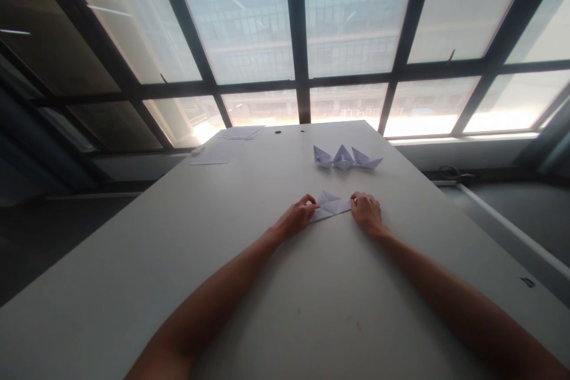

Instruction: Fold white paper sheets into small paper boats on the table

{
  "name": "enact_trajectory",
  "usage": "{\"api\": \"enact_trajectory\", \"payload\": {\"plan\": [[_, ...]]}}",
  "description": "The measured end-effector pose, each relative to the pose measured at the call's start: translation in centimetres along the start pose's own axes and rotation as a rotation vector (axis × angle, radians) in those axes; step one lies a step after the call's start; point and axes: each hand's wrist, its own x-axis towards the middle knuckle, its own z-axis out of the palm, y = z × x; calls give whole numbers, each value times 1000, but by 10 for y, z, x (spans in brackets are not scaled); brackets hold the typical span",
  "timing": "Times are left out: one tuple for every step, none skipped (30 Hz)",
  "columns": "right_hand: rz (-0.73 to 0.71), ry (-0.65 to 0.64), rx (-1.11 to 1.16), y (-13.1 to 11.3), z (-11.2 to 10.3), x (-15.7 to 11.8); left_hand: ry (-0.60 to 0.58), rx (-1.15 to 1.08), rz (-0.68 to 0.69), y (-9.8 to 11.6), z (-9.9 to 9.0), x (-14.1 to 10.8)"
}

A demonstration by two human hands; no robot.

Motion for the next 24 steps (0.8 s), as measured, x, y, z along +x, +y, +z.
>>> {"api": "enact_trajectory", "payload": {"plan": [[-5, 5, -28, 0, -2, -1, -34, 19, 6, 2, -1, 0], [-8, 13, -54, -1, -4, -2, -65, 36, 8, 3, -3, -1], [-13, 19, -77, -1, -6, -2, -91, 51, 9, 4, -5, -1], [-20, 19, -94, -2, -8, -3, -112, 68, 16, 6, -6, -1], [-33, 12, -105, -2, -9, -3, -128, 85, 28, 7, -7, 0], [-53, 1, -112, -4, -10, -4, -137, 99, 49, 8, -7, 0], [-73, -11, -116, -5, -10, -5, -143, 109, 77, 9, -7, 0], [-94, -23, -119, -7, -10, -6, -152, 114, 105, 10, -6, 0], [-115, -34, -121, -10, -10, -8, -170, 115, 127, 11, -5, 0], [-136, -45, -121, -13, -9, -10, -199, 113, 141, 11, -4, 0], [-156, -59, -117, -17, -9, -13, -235, 112, 145, 11, -3, 0], [-179, -77, -107, -21, -8, -16, -274, 112, 142, 11, -3, -1], [-208, -97, -90, -25, -7, -19, -310, 116, 132, 10, -2, -1], [-243, -116, -67, -29, -5, -22, -335, 122, 119, 10, -2, -1], [-288, -135, -42, -33, -3, -25, -351, 130, 107, 9, -1, -2], [-342, -157, -19, -36, -1, -27, -358, 140, 95, 9, -1, -2], [-403, -184, 2, -38, 1, -29, -359, 150, 85, 9, -1, -3], [-462, -217, 18, -40, 3, -31, -359, 159, 79, 9, -1, -3], [-512, -253, 30, -40, 5, -32, -357, 165, 75, 9, -1, -3], [-549, -288, 36, -40, 6, -32, -356, 170, 72, 9, 0, -3], [-567, -317, 36, -40, 8, -32, -355, 174, 68, 9, 0, -4], [-563, -336, 31, -39, 9, -32, -355, 177, 61, 8, 0, -4], [-542, -345, 21, -38, 10, -32, -355, 179, 54, 8, 0, -4], [-508, -346, 8, -36, 11, -31, -357, 182, 50, 8, 0, -4]]}}
